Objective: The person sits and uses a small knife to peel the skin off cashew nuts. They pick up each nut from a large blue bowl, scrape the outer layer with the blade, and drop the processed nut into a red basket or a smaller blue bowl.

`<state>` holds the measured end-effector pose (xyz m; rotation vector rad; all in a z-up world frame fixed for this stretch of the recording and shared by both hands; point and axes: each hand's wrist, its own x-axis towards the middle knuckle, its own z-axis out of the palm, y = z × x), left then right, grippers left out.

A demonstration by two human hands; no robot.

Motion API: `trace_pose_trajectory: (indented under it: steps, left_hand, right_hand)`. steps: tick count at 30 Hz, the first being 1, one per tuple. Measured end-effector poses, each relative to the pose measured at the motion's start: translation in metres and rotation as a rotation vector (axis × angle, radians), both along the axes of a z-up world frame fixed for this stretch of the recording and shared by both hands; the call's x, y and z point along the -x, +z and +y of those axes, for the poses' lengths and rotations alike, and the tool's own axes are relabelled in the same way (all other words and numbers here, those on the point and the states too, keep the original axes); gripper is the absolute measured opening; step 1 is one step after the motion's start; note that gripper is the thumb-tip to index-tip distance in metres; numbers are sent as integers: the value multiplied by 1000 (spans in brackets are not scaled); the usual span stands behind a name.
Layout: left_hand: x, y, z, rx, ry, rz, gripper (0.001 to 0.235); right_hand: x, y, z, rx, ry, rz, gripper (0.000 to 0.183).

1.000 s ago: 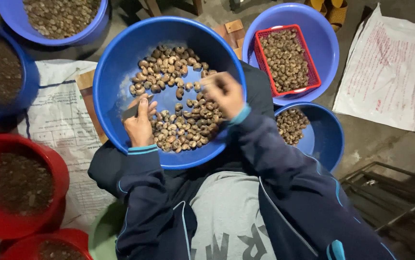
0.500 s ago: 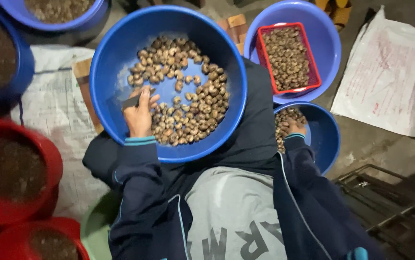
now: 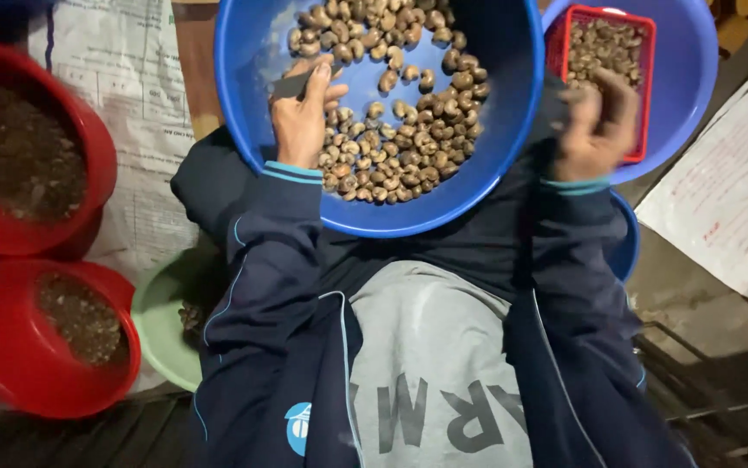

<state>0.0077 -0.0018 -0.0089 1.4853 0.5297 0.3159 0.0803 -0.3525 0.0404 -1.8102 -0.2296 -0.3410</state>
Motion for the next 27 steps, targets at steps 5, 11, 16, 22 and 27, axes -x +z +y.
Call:
trace_pose_trajectory:
  steps: [5,11,16,22,27]
  left_hand:
    - [4,-4,1,5,6,-9,26]
    - [1,-3,1,-31,-73,39,29]
    - [0,1,-1,4,-80,108,29]
    - [-1,3,-1,-48,-144,146,32]
    - [1,8,1,-49,-149,130,31]
  right_hand:
    - [-18,2,104,545,418,-212,36]
    - [-40,-137,165,1052,445,-155,37]
    - [-31,-176,178,1088,155,-424,15]
    - [-25,-193,172,1067,198,-364,18]
    - [-24,-143,176,716,501,419,31]
